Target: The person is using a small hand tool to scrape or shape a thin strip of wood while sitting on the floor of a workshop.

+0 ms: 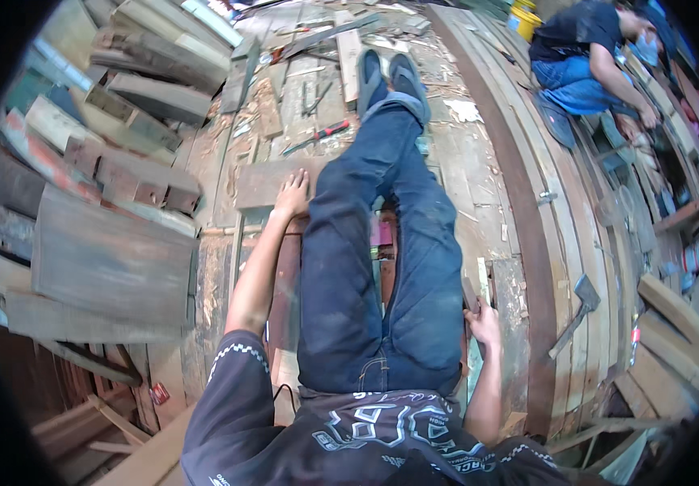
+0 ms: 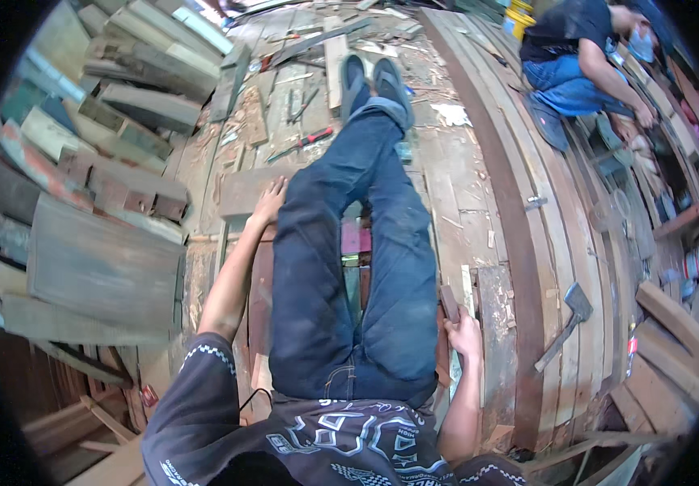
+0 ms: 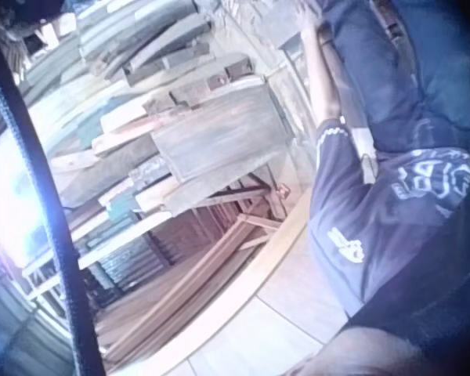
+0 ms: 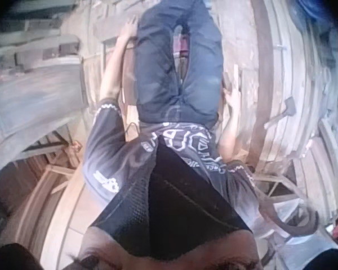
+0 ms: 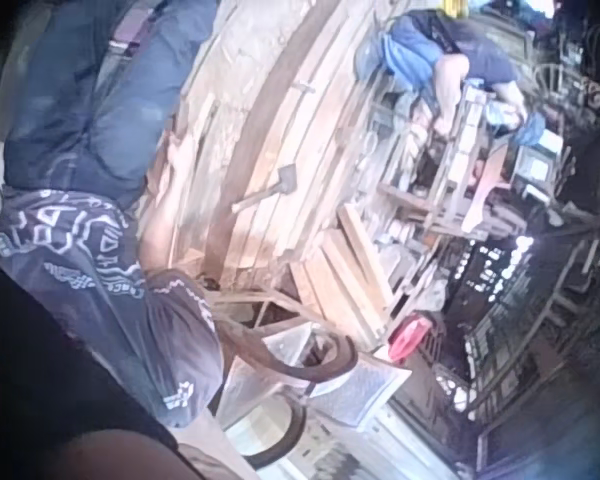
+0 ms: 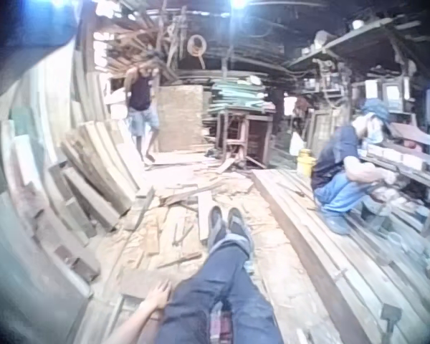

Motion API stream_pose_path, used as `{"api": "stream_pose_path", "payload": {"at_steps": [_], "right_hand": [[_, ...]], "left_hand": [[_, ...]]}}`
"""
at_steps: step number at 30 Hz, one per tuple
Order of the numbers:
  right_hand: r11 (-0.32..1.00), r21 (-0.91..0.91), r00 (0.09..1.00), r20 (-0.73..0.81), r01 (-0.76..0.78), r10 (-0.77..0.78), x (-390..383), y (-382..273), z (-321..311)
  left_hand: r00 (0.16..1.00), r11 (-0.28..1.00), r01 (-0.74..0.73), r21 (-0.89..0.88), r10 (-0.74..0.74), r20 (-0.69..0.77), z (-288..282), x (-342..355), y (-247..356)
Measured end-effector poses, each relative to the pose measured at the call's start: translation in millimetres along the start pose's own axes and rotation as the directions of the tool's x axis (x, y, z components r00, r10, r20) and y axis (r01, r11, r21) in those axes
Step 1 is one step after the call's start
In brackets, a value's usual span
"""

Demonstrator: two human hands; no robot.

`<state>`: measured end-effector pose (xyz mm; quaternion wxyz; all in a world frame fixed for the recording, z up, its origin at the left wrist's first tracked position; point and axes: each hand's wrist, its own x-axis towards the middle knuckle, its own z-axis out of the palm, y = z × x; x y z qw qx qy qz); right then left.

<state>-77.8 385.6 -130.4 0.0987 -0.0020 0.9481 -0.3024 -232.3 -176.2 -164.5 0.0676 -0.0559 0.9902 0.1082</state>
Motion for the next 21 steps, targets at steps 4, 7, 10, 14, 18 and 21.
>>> {"api": "stream_pose_path", "payload": {"at_steps": [4, 7, 10, 14, 18, 21], "right_hand": [[1.0, 0.004, 0.993, 0.112, -0.025, 0.025, 9, -14, -1], [0.996, -0.074, 0.998, -0.033, 0.059, -0.061, 11, 38, -11], [0.993, 0.116, 0.994, 0.103, 0.024, -0.036, 25, 24, -9], [0.999, 0.052, 0.987, 0.162, -0.012, 0.003, 33, 25, -8], [0.981, 0.173, 0.973, 0.199, 0.086, -0.12, 48, 54, 0], [0.993, 0.096, 0.963, 0.253, 0.068, -0.091, 52, 50, 1]], "left_hand": [[0.953, 0.919, -0.246, -0.307, 0.171, -0.25, 1, -17, -48], [0.985, 0.982, -0.156, -0.108, 0.146, -0.09, -51, -14, -17], [0.846, 0.944, -0.283, -0.169, 0.162, -0.508, -61, -98, -89], [0.976, 0.948, 0.098, -0.302, -0.151, -0.159, -90, -216, -124], [0.881, 0.878, 0.433, -0.204, -0.364, 0.302, -90, -295, -124], [0.903, 0.873, 0.396, -0.285, -0.313, 0.295, -61, -332, -124]]}}
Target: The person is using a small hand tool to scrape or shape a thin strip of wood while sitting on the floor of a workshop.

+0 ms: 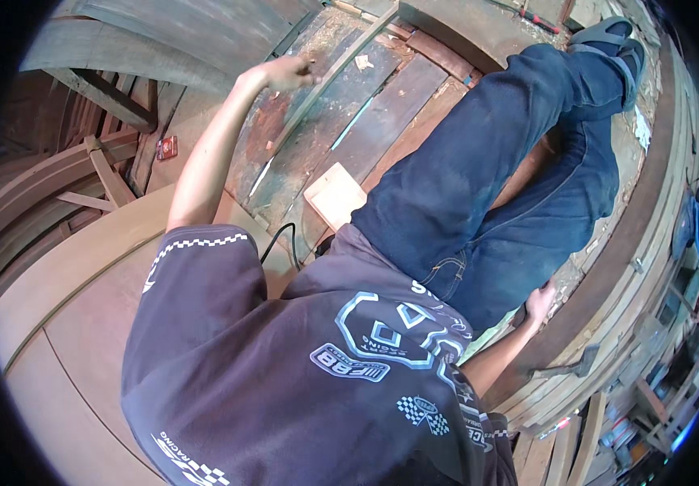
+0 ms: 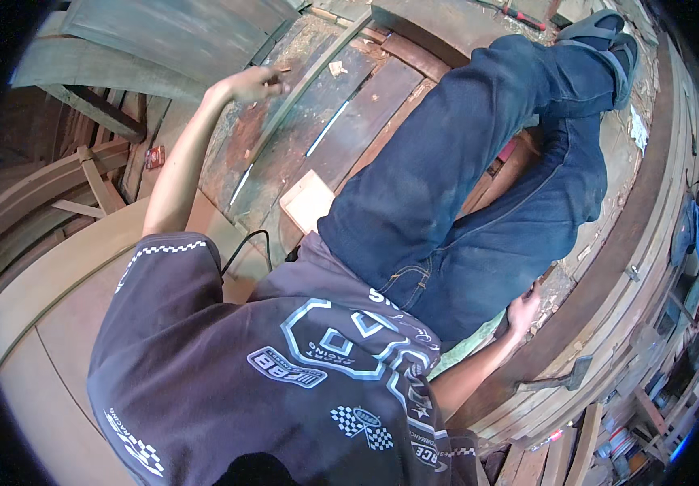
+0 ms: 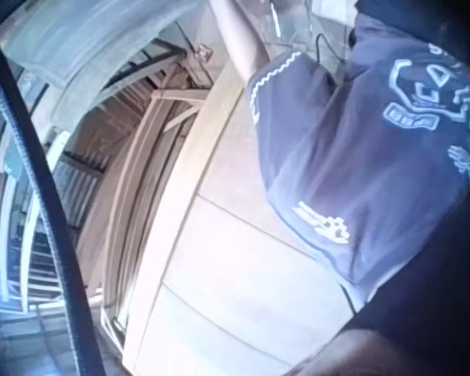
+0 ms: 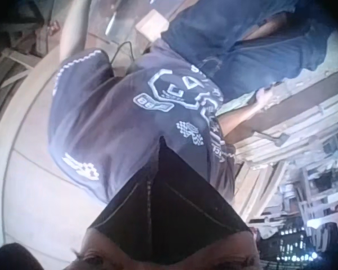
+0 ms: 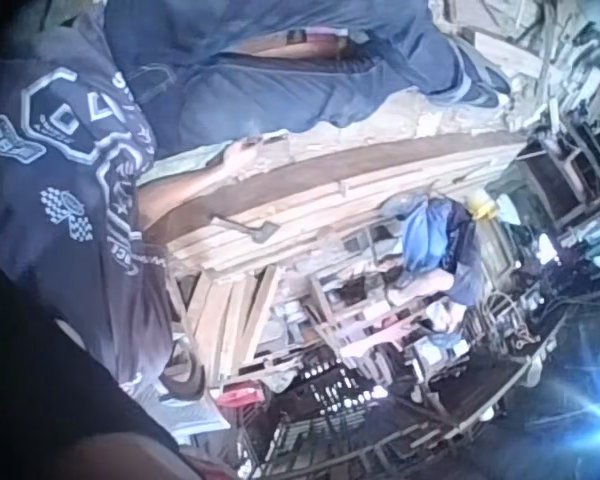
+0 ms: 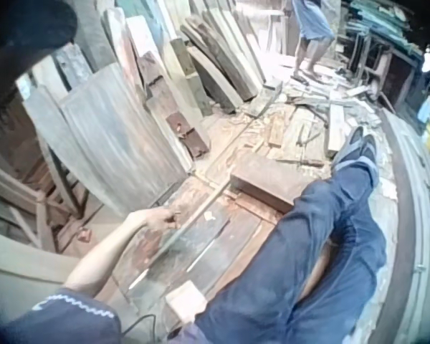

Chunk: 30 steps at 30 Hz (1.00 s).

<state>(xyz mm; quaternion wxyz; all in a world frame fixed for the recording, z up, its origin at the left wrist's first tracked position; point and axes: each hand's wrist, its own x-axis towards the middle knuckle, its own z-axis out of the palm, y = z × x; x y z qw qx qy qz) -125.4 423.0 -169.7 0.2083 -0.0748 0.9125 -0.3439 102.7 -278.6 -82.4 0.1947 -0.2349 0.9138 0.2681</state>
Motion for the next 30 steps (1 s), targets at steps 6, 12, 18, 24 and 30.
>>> {"api": "stream_pose_path", "payload": {"at_steps": [6, 12, 18, 24, 30], "right_hand": [[1.0, 0.01, 1.0, -0.012, -0.017, 0.017, -1, -18, 3], [1.0, -0.03, 0.998, -0.063, 0.001, -0.003, 5, 15, 1], [0.989, -0.145, 0.984, -0.171, 0.019, -0.044, -20, -4, 8], [0.999, -0.044, 0.982, -0.186, -0.024, 0.016, -26, -19, 1], [0.995, -0.095, 0.974, -0.227, -0.035, 0.012, -30, -4, 3]], "left_hand": [[0.963, 0.905, 0.152, 0.398, -0.226, 0.146, 41, -7, 2], [0.977, 0.904, 0.212, 0.371, -0.193, -0.088, 70, 0, -16], [0.985, 0.895, 0.163, 0.415, -0.17, -0.02, 71, 0, -24], [0.985, 0.976, 0.161, 0.144, -0.15, -0.087, 22, -14, -46], [0.932, 0.964, 0.232, -0.134, -0.259, -0.255, -43, -39, -41]]}}
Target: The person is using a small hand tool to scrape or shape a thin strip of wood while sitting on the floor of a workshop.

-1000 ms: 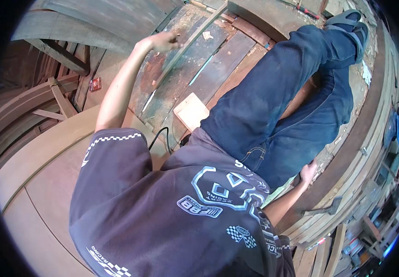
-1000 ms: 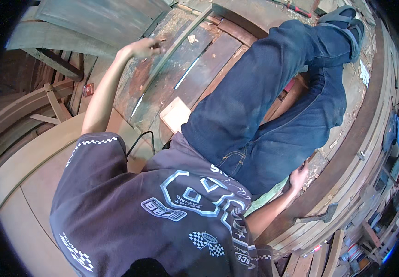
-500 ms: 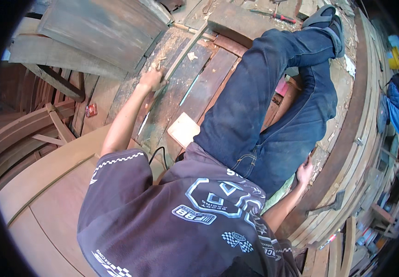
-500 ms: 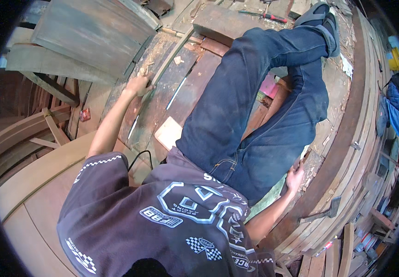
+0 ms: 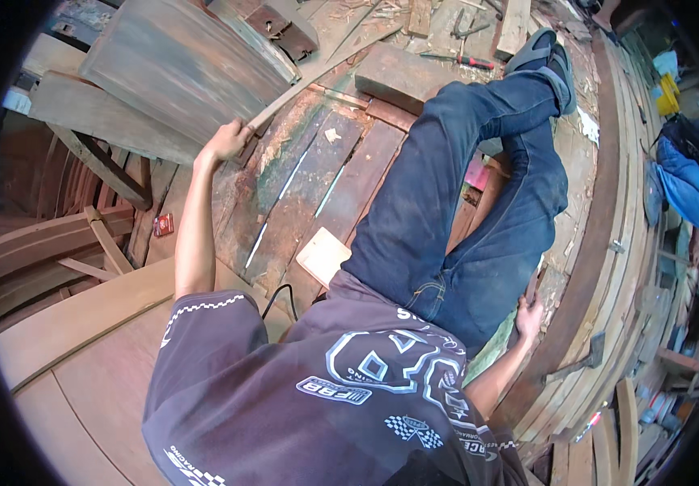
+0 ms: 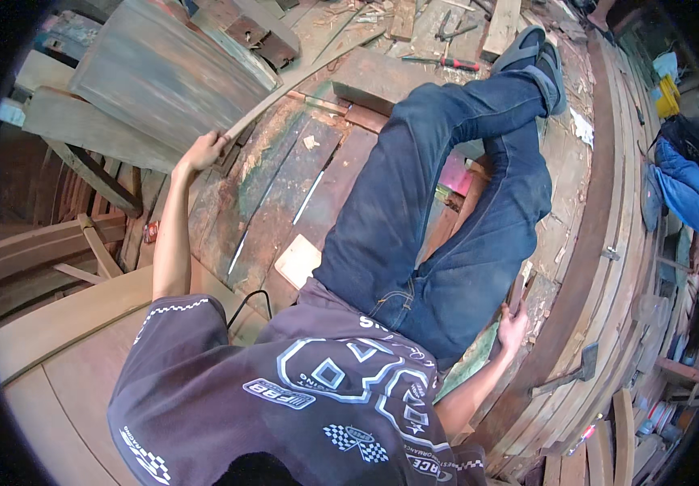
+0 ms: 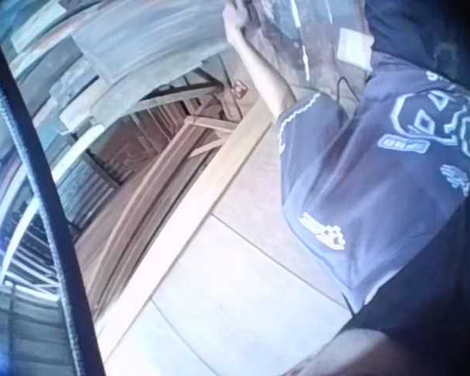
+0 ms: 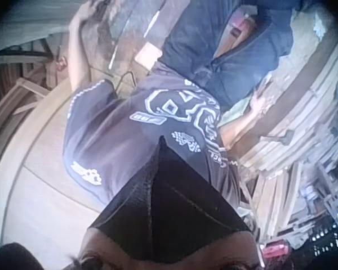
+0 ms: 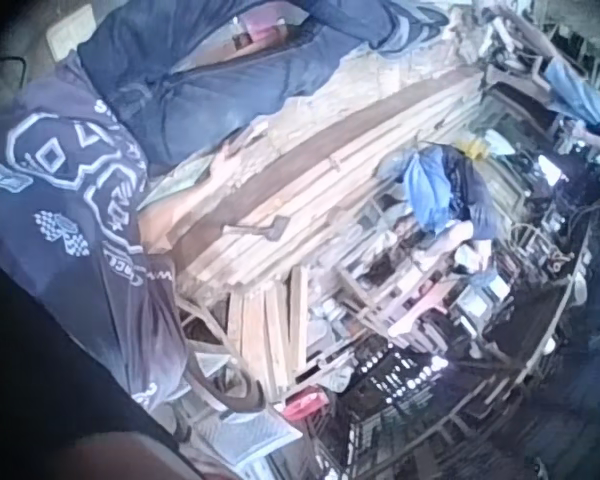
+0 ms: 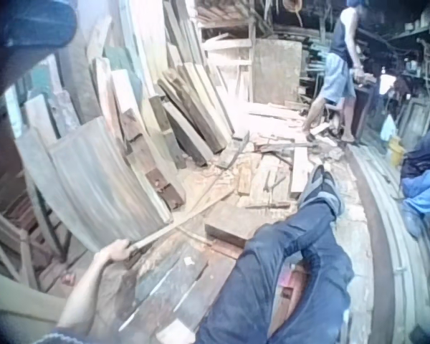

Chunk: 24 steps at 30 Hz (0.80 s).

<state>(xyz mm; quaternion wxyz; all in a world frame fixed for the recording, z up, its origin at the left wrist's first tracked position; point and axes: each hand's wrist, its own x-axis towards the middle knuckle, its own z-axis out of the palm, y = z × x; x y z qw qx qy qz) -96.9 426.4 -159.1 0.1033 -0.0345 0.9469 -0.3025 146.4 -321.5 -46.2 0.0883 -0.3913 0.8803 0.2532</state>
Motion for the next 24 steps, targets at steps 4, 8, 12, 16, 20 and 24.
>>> {"api": "stream_pose_path", "payload": {"at_steps": [4, 8, 12, 16, 20, 24], "right_hand": [[1.0, 0.022, 1.0, 0.018, 0.012, -0.013, 2, 8, -3], [0.994, -0.104, 1.0, -0.023, -0.013, 0.011, -7, -29, -11], [0.996, -0.091, 0.998, -0.06, 0.001, -0.006, -9, -30, -18], [0.992, -0.098, 0.997, 0.015, -0.078, 0.08, -24, -63, -34], [0.968, -0.245, 0.997, -0.063, -0.048, 0.033, -46, -49, -52], [0.951, -0.298, 0.996, -0.055, -0.077, 0.063, -57, 7, -65]], "left_hand": [[0.968, 0.999, -0.034, 0.027, 0.039, -0.248, -24, -8, 16], [0.963, 0.996, -0.007, 0.087, 0.03, -0.268, -33, -26, 29], [0.922, 0.965, -0.24, -0.107, 0.192, -0.335, -15, -28, 50], [0.907, 0.921, -0.374, -0.107, 0.339, -0.252, -6, -35, 84], [0.831, 0.83, -0.549, -0.101, 0.528, -0.177, 12, -63, 151], [0.711, 0.707, -0.702, -0.089, 0.702, -0.034, 18, -105, 214]]}}
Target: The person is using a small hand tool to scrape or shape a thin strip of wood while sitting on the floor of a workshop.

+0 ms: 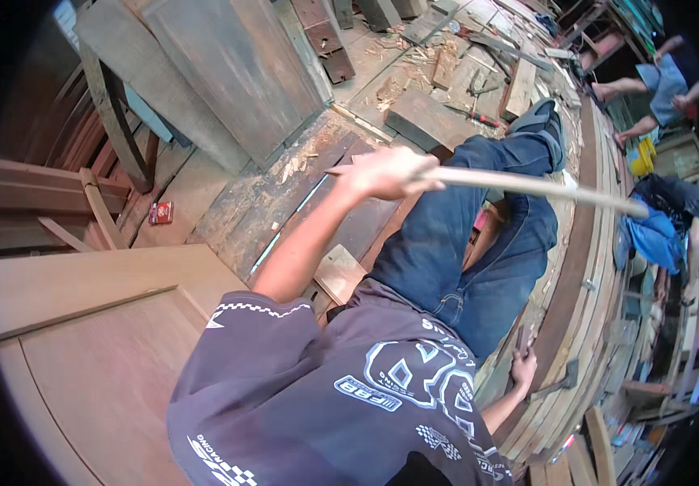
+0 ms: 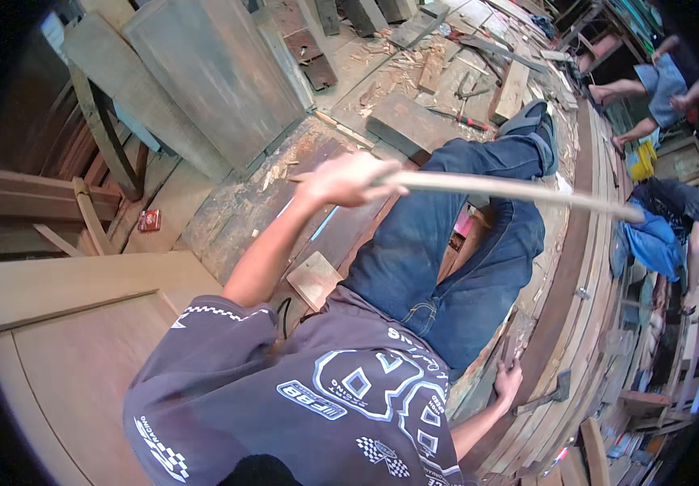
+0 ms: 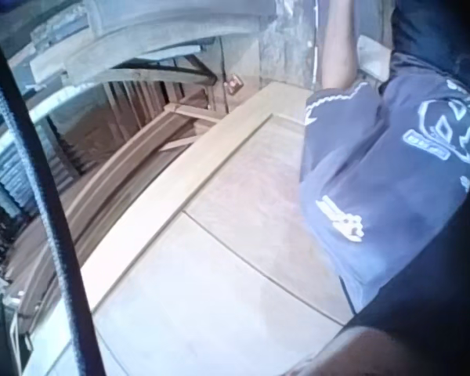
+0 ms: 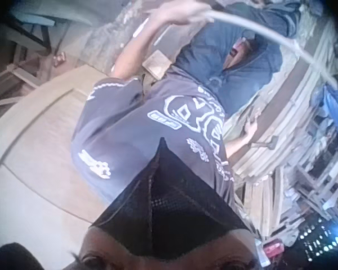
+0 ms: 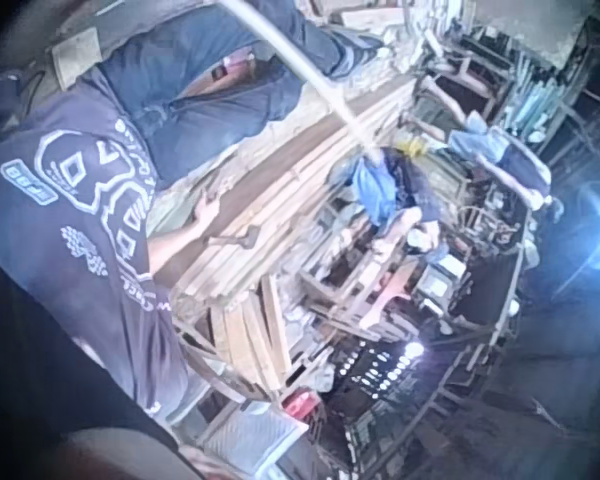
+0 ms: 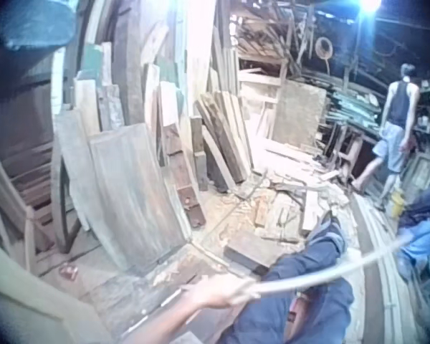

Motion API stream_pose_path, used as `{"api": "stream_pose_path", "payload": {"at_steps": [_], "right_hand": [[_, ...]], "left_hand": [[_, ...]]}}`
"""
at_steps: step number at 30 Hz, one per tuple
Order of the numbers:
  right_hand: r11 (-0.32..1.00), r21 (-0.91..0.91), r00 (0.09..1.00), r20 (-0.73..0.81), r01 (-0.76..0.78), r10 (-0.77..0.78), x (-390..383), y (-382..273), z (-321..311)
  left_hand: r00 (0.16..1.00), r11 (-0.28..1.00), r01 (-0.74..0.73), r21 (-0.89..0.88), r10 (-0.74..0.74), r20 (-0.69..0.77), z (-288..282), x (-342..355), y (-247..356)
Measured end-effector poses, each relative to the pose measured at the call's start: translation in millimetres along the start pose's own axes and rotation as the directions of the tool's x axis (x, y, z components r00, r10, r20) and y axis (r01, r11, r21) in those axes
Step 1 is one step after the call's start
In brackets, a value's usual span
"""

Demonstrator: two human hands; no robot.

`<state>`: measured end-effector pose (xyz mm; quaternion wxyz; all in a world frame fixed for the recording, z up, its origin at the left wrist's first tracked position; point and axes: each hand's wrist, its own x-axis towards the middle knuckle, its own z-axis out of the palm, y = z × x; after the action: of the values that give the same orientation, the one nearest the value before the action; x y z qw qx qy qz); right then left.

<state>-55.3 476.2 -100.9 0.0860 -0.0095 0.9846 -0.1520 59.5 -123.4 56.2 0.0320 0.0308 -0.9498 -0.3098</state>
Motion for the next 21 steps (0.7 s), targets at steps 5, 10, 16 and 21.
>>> {"api": "stream_pose_path", "payload": {"at_steps": [5, 10, 16, 21], "right_hand": [[0.994, -0.001, 0.991, 0.068, -0.112, 0.112, -21, -16, -23], [0.992, 0.001, 0.992, 0.027, -0.126, 0.125, -14, 9, 3], [0.995, 0.031, 0.988, 0.13, -0.091, 0.086, -21, -15, 16], [0.995, 0.038, 0.978, 0.191, -0.089, 0.08, -15, -12, 26]], "left_hand": [[0.946, 0.959, -0.281, -0.021, 0.281, 0.159, 40, 12, 34], [0.909, 0.925, -0.364, 0.104, 0.329, 0.258, 70, 5, 44], [0.915, 0.908, -0.376, 0.186, 0.331, 0.232, 79, 5, 59], [0.934, 0.925, -0.325, 0.196, 0.282, 0.221, 77, 1, 63]]}}
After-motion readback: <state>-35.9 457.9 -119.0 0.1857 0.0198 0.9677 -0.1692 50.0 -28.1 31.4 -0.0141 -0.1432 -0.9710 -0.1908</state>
